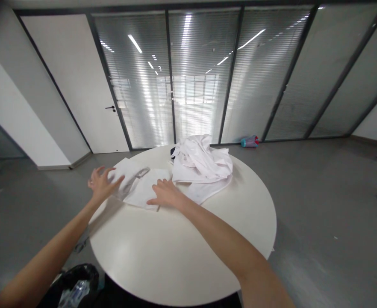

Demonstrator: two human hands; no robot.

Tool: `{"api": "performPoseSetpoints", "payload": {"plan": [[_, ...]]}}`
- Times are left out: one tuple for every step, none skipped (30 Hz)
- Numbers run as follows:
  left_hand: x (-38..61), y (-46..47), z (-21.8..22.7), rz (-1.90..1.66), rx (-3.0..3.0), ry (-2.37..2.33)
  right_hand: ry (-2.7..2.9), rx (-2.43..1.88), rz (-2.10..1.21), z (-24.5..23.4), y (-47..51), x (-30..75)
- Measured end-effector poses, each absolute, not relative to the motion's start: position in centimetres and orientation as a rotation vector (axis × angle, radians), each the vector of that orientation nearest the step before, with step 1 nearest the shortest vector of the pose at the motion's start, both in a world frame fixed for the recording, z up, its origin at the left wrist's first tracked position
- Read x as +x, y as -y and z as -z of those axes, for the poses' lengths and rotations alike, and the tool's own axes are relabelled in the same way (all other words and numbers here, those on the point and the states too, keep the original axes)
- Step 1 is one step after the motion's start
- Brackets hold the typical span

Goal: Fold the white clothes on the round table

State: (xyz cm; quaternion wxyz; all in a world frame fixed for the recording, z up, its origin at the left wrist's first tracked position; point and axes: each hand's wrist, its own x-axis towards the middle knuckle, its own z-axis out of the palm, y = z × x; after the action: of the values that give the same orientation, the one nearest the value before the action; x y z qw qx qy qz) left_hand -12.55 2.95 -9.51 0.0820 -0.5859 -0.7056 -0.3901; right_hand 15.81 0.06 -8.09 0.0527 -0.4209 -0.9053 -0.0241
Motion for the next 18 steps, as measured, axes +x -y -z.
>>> {"api": "performPoseSetpoints", "payload": {"plan": [[-12.4, -2.7, 9.7, 0.982, -1.849, 2.104, 2.745, -1.308, 0.057, 8.2, 0.1, 15.5], [-12.3, -2.6, 9.8, 0.816, -1.951, 2.120, 2.734, -1.339, 0.040, 8.4, 0.3, 15.1], [-12.3, -2.5, 10.0, 0.668, -2.061, 2.150, 2.717, -1.375, 0.028, 8.6, 0.4, 14.7], [-12.2, -2.5, 10.1, 0.542, -2.168, 2.179, 2.697, -1.412, 0.020, 8.8, 0.5, 14.3], [-12.3, -2.6, 10.2, 0.444, -2.255, 2.200, 2.677, -1.443, 0.016, 9.1, 0.6, 13.9], [-12.3, -2.6, 10.2, 0.384, -2.302, 2.213, 2.656, -1.458, 0.010, 9.3, 0.6, 13.6], [-12.4, -2.7, 10.2, 0.364, -2.305, 2.223, 2.631, -1.452, -0.003, 9.4, 0.6, 13.3], [-12.6, -2.9, 10.1, 0.373, -2.271, 2.237, 2.597, -1.423, -0.027, 9.3, 0.5, 13.1], [-12.8, -3.0, 10.0, 0.383, -2.217, 2.253, 2.540, -1.379, -0.058, 8.9, 0.3, 13.1], [-13.1, -3.2, 9.9, 0.418, -2.157, 2.274, 2.454, -1.321, -0.092, 8.3, 0.2, 13.2], [-13.4, -3.3, 9.7, 0.526, -2.103, 2.302, 2.343, -1.251, -0.126, 7.5, 0.0, 13.4], [-13.7, -3.5, 9.5, 0.690, -2.054, 2.326, 2.216, -1.171, -0.155, 6.5, -0.1, 13.8], [-14.0, -3.7, 9.2, 0.875, -2.002, 2.335, 2.080, -1.084, -0.175, 5.3, -0.1, 14.3], [-14.2, -3.8, 9.0, 1.103, -1.941, 2.332, 1.940, -0.998, -0.184, 4.1, -0.1, 15.1], [-14.4, -3.9, 8.8, 1.366, -1.881, 2.326, 1.804, -0.924, -0.184, 2.9, 0.0, 16.0], [-14.4, -3.9, 8.5, 1.642, -1.832, 2.317, 1.670, -0.875, -0.172, 1.9, 0.1, 17.2], [-14.4, -3.8, 8.3, 1.906, -1.798, 2.310, 1.535, -0.854, -0.153, 1.2, 0.3, 18.6], [-14.4, -3.7, 8.2, 2.168, -1.765, 2.302, 1.407, -0.859, -0.129, 0.8, 0.4, 20.4]]}}
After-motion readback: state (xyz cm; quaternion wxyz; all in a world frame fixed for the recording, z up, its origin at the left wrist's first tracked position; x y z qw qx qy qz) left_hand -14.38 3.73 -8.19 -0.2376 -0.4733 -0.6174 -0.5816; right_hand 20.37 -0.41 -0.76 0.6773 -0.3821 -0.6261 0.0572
